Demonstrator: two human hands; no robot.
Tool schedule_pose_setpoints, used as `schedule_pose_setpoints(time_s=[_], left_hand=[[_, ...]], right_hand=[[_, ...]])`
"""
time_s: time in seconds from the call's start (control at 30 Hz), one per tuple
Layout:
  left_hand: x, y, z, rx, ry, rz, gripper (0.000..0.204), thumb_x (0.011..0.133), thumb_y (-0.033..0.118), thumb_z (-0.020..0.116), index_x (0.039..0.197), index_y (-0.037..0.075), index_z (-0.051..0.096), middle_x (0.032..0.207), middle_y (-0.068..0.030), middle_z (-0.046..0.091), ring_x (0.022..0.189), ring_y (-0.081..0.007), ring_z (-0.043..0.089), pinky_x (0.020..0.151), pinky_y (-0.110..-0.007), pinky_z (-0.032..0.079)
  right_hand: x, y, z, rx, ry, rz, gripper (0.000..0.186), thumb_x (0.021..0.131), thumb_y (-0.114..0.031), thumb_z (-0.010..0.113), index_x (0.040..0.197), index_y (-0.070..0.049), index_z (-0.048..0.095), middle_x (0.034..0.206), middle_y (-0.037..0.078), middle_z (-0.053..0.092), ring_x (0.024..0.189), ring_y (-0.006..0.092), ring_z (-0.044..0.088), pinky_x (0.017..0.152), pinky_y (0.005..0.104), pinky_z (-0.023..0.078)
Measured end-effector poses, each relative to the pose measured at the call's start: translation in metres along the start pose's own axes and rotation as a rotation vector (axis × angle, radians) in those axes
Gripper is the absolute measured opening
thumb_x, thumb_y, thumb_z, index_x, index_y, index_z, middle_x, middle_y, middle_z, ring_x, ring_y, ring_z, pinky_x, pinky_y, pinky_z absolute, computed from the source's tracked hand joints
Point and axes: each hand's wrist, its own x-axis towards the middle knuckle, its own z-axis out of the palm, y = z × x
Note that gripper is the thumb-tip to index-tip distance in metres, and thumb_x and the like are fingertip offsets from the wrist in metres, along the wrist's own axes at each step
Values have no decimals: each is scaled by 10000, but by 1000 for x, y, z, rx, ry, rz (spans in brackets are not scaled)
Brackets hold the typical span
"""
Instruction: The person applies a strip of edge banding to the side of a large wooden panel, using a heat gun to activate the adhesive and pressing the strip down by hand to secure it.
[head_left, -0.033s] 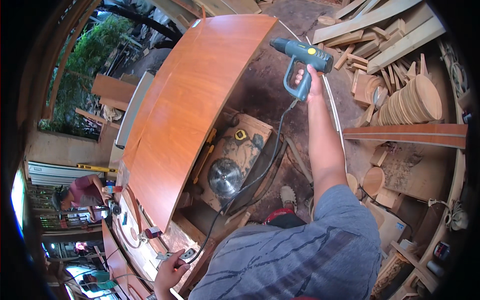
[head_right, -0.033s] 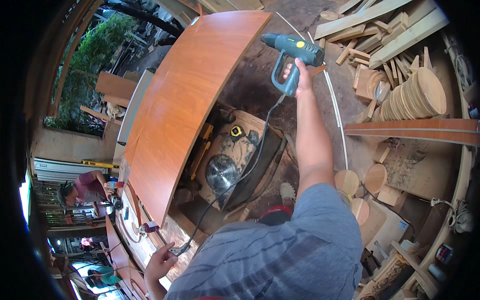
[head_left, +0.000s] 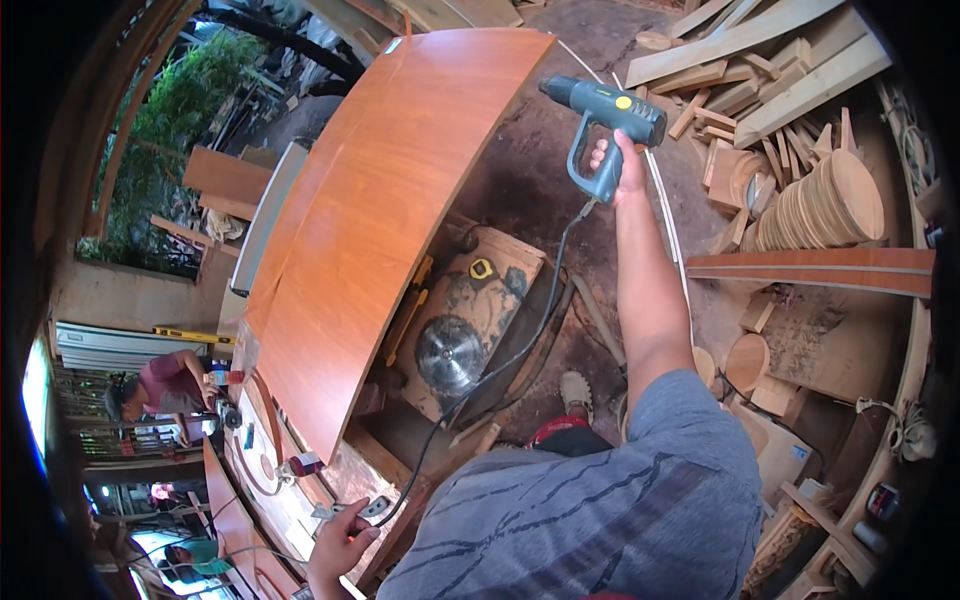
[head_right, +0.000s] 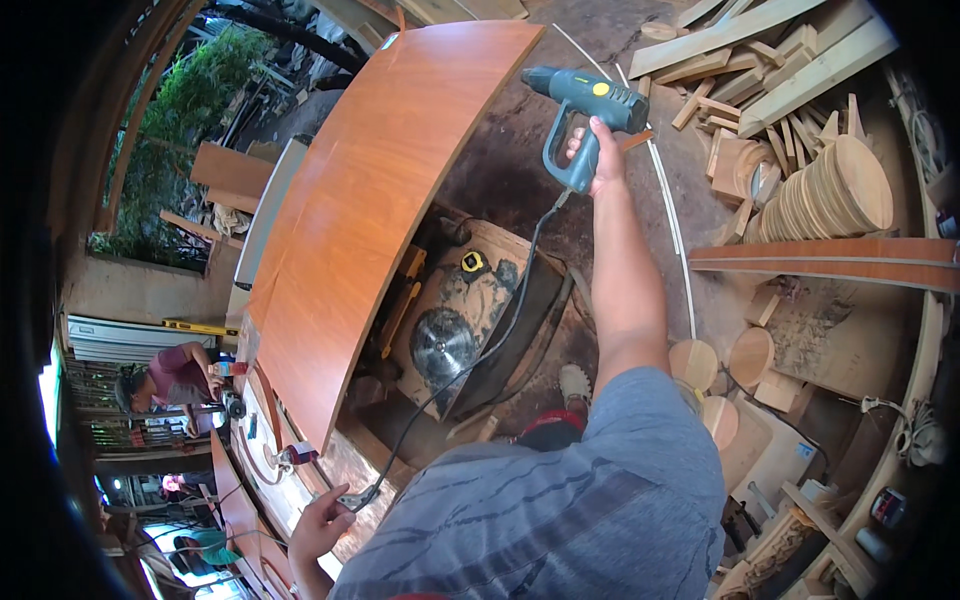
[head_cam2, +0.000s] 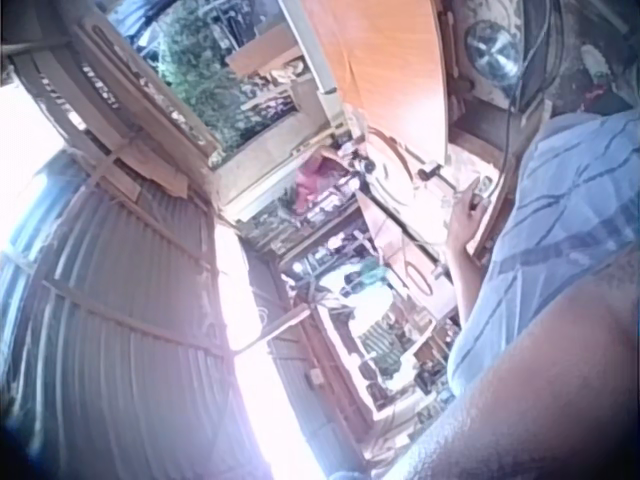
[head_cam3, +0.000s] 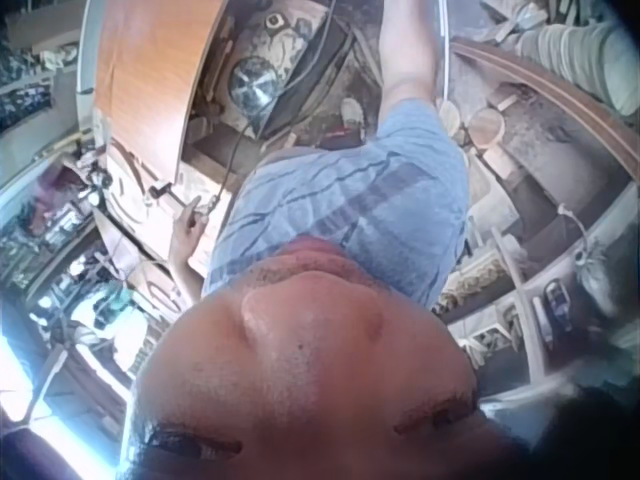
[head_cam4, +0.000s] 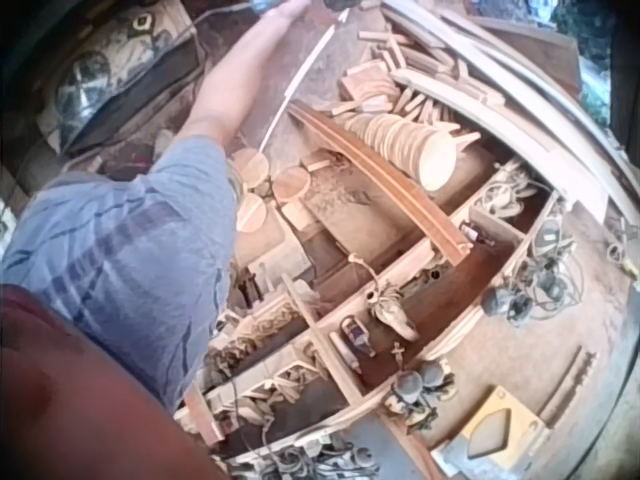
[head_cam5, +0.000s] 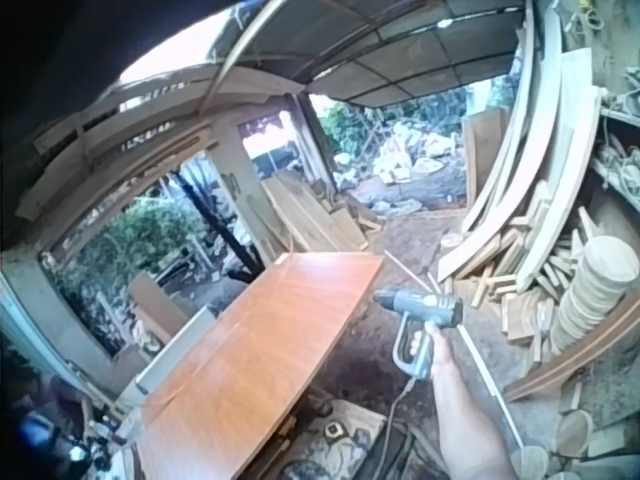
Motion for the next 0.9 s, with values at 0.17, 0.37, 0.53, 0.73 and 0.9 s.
schedule_pose_setpoints(time_s=[0.17,0.37,0.53,0.73,0.9], left_hand=[[-3,-4,3,-34,-8,-4,566,836,139,728,1340,-15,523,807,-77,679,743,-125,644,690,-271,490],[-3,-8,3,-29,-5,-6,577,840,131,725,1356,-11,508,789,-73,669,726,-128,631,685,-276,491],[-4,-11,3,-7,-8,-7,564,847,120,716,1358,-1,509,786,-81,667,719,-141,633,681,-291,493],[-4,-11,3,12,-13,-12,562,849,132,716,1357,5,512,788,-86,671,708,-150,635,676,-294,493],[-6,-15,2,23,-12,-6,567,849,145,716,1360,8,511,789,-83,673,704,-153,638,678,-294,495]], right_hand=[[-15,5,7,-6,-19,13,261,909,-327,649,926,-99,524,763,52,557,660,177,560,584,311,494],[-30,11,7,-4,-8,37,263,916,-329,640,912,-92,528,763,52,559,660,171,559,586,311,490],[-42,20,8,-7,-10,48,255,920,-329,637,912,-102,521,765,52,558,660,170,555,585,310,481],[-59,26,8,-14,-26,69,265,923,-341,632,932,-105,512,768,49,552,659,168,547,578,309,473],[-72,33,6,-18,-36,92,269,926,-344,628,947,-103,509,774,50,548,660,165,544,570,304,470]])
